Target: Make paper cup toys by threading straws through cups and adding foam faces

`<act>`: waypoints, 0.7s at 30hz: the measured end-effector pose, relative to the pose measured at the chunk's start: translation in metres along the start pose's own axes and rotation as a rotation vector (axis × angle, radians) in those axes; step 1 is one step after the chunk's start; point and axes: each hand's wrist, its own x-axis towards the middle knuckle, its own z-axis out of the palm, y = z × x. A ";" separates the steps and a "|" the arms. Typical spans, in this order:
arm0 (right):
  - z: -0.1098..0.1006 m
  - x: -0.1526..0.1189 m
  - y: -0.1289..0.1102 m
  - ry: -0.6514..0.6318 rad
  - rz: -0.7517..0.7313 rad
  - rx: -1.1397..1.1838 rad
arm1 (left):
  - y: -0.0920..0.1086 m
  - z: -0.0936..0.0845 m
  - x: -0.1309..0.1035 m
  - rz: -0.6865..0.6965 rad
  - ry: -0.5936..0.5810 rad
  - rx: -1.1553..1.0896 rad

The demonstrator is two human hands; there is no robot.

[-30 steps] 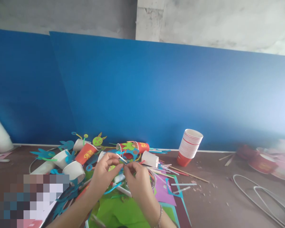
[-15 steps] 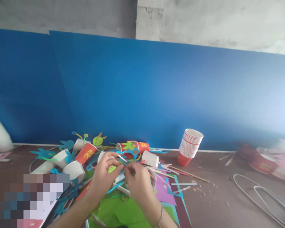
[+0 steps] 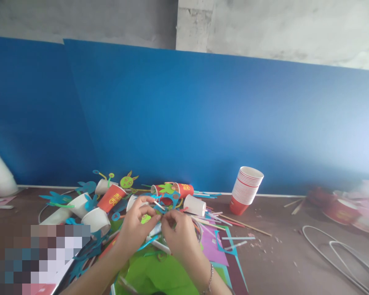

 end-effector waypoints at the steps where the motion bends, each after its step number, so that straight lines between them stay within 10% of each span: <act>1: 0.000 0.000 0.000 -0.005 0.002 0.010 | 0.001 0.000 0.000 -0.011 -0.002 -0.021; 21: -0.030 0.003 0.007 -0.265 -0.047 -0.508 | -0.005 -0.020 0.014 0.047 -0.220 0.121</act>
